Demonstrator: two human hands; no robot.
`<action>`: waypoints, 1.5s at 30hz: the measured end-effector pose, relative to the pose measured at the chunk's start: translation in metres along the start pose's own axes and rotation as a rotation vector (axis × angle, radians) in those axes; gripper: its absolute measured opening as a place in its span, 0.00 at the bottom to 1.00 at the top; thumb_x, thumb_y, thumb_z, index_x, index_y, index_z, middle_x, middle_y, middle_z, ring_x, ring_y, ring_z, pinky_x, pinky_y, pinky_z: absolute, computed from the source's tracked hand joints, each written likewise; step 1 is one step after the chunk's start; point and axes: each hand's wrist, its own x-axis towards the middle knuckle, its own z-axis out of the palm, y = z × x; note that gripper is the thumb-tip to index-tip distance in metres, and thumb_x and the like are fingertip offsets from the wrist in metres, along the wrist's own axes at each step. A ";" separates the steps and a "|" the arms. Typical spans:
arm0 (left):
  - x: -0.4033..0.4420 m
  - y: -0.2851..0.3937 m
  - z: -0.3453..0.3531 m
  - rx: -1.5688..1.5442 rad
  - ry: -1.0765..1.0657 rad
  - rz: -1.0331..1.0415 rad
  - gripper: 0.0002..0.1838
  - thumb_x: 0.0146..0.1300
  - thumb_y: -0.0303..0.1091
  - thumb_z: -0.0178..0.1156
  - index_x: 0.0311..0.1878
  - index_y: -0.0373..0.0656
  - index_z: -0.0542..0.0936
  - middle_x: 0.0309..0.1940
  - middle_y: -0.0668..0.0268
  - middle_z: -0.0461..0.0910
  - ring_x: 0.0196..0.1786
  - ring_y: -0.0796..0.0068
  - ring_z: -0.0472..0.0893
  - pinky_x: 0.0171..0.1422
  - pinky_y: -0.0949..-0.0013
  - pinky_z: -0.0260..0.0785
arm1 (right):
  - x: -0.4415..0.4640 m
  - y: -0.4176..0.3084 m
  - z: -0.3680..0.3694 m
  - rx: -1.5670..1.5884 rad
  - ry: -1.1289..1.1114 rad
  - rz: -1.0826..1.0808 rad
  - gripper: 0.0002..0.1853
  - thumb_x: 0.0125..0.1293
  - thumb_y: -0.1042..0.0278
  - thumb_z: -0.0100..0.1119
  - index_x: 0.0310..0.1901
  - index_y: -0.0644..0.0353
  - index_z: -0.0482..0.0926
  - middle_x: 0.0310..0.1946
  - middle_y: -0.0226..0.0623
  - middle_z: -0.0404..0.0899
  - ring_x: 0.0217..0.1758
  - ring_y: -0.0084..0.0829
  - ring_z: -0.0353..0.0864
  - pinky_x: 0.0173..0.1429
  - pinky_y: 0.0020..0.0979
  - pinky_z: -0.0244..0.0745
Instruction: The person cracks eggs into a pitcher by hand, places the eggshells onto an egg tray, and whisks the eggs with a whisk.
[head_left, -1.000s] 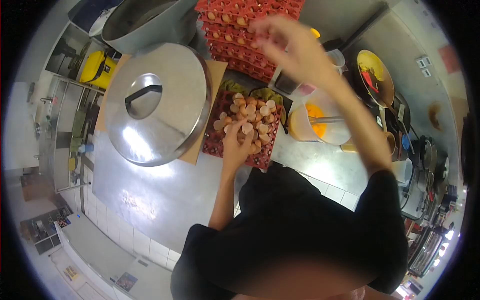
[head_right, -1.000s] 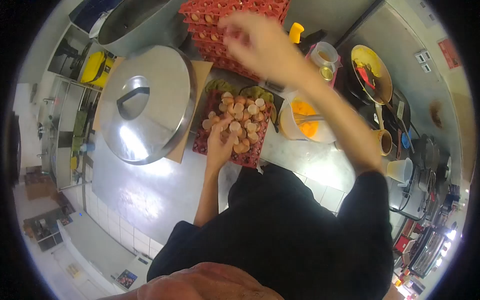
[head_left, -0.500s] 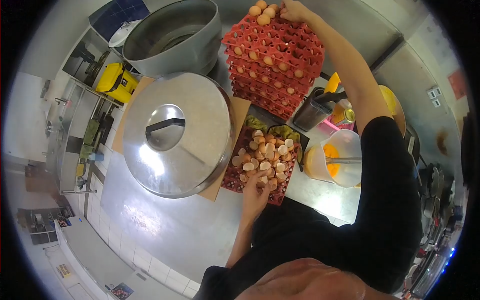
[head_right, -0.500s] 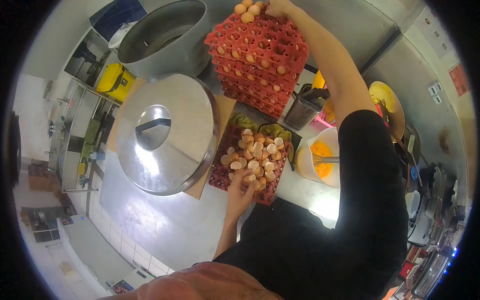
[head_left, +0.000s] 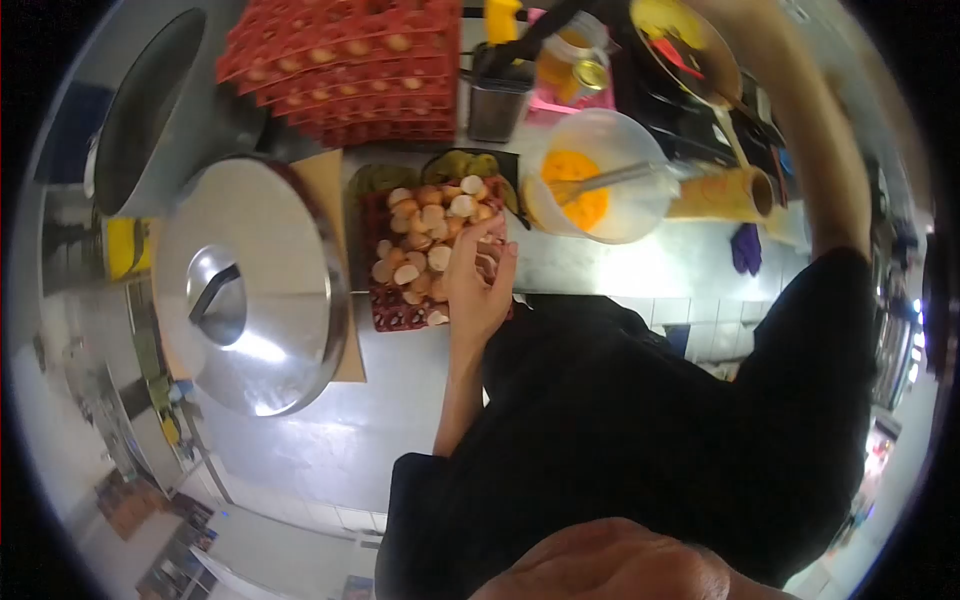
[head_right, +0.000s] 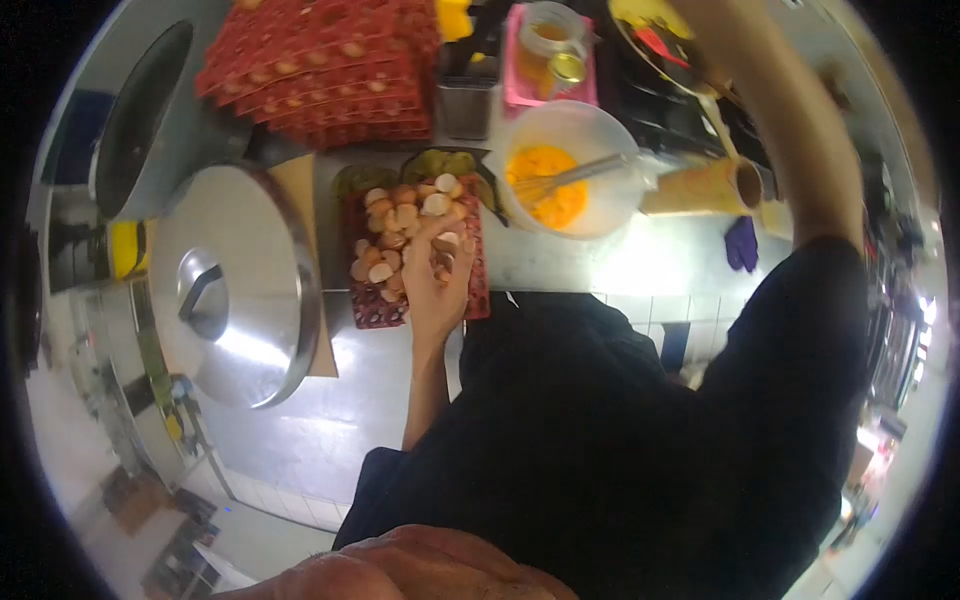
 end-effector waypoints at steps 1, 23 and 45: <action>0.003 0.006 0.009 -0.020 -0.015 0.078 0.18 0.75 0.25 0.72 0.66 0.38 0.84 0.51 0.66 0.87 0.39 0.82 0.80 0.41 0.76 0.71 | -0.040 0.011 0.009 0.079 -0.005 0.110 0.16 0.82 0.62 0.55 0.61 0.63 0.83 0.49 0.36 0.84 0.51 0.33 0.84 0.65 0.41 0.81; 0.061 0.057 0.151 0.058 -0.298 0.458 0.25 0.72 0.24 0.70 0.71 0.41 0.82 0.63 0.56 0.85 0.55 0.59 0.91 0.57 0.61 0.85 | -0.285 0.168 0.132 -0.079 0.545 0.141 0.21 0.75 0.76 0.64 0.67 0.63 0.75 0.58 0.44 0.80 0.56 0.43 0.90 0.59 0.42 0.86; 0.068 0.049 0.112 0.590 -0.090 0.606 0.23 0.62 0.26 0.73 0.62 0.44 0.87 0.61 0.61 0.86 0.55 0.50 0.91 0.58 0.52 0.86 | -0.240 0.200 0.130 0.175 0.128 0.159 0.19 0.80 0.76 0.65 0.69 0.67 0.82 0.58 0.45 0.88 0.59 0.37 0.89 0.68 0.37 0.83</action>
